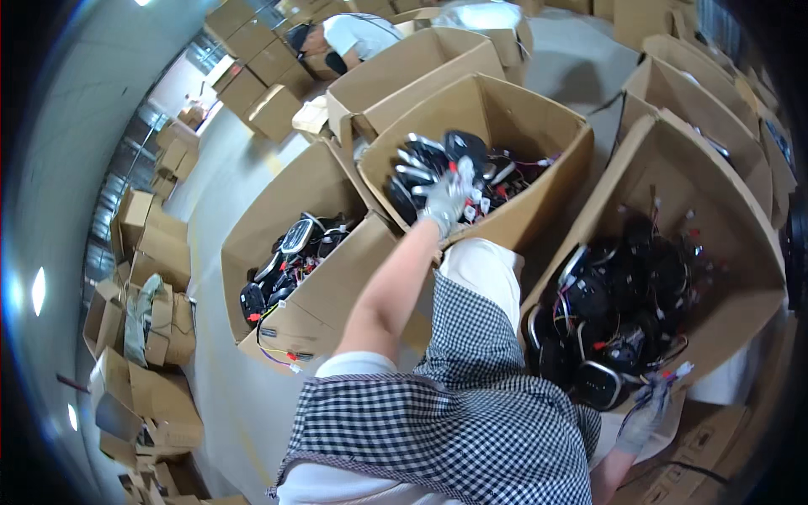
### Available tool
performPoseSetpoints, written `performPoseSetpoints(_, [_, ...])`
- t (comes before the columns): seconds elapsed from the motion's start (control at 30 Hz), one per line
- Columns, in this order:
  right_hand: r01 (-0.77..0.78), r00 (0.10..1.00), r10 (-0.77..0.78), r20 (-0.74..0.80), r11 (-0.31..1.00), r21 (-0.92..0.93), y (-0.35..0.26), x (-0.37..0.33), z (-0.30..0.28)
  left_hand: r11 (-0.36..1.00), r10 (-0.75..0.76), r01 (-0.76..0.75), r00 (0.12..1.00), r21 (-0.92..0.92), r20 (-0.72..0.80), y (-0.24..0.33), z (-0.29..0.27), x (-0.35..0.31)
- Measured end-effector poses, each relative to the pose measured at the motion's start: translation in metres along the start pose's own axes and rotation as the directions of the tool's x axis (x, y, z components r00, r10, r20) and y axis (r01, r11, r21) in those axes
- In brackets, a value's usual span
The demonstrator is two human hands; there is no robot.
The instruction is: The person inspects and sorts electronic dashboard units and wiring harnesses by hand, taking them from large cardboard boxes.
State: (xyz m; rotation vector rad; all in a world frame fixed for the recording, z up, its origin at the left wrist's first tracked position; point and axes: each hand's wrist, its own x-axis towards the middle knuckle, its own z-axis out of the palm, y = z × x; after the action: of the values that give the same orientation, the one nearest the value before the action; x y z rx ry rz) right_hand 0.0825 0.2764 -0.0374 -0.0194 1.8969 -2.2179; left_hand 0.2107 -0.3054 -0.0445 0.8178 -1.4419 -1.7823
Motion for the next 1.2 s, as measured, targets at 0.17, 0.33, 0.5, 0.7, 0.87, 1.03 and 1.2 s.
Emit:
performPoseSetpoints(0.17, [0.087, 0.981, -0.063, 0.184, 0.988, -0.128, -0.002, 0.004, 0.014, 0.545, 0.096, 0.150, 0.966, -0.825, 0.239, -0.011, 0.019, -0.078])
performPoseSetpoints(0.33, [-0.009, 0.921, 0.105, 0.376, 0.968, -0.250, -0.001, -0.015, 0.067, 0.277, 0.433, -0.557, 0.800, 0.783, 0.416, 0.057, 0.132, -0.191])
performPoseSetpoints(0.5, [0.478, 0.697, -0.034, 0.716, 0.767, -0.429, 0.042, -0.021, 0.099, 0.870, 0.101, -0.434, 0.618, 0.232, 0.780, -0.059, 0.177, -0.261])
performPoseSetpoints(0.7, [0.499, 0.683, -0.087, 0.725, 0.780, -0.377, 0.074, -0.026, 0.077, 0.962, -0.043, -0.118, 0.824, 0.246, 0.565, -0.071, 0.180, -0.273])
performPoseSetpoints(0.87, [-0.310, 0.855, 0.377, 0.358, 0.922, -0.232, 0.026, -0.032, 0.052, 0.948, -0.274, 0.092, 0.726, 0.306, 0.631, -0.075, 0.172, -0.257])
performPoseSetpoints(1.03, [-0.329, 0.824, 0.366, 0.433, 0.931, -0.160, 0.012, -0.027, 0.052, 0.885, -0.358, 0.010, 0.655, 0.466, 0.666, -0.069, 0.177, -0.278])
performPoseSetpoints(1.2, [-0.018, 0.802, 0.237, 0.547, 0.927, -0.375, 0.017, -0.017, 0.065, 0.867, -0.383, -0.034, 0.593, 0.497, 0.708, -0.066, 0.167, -0.270])
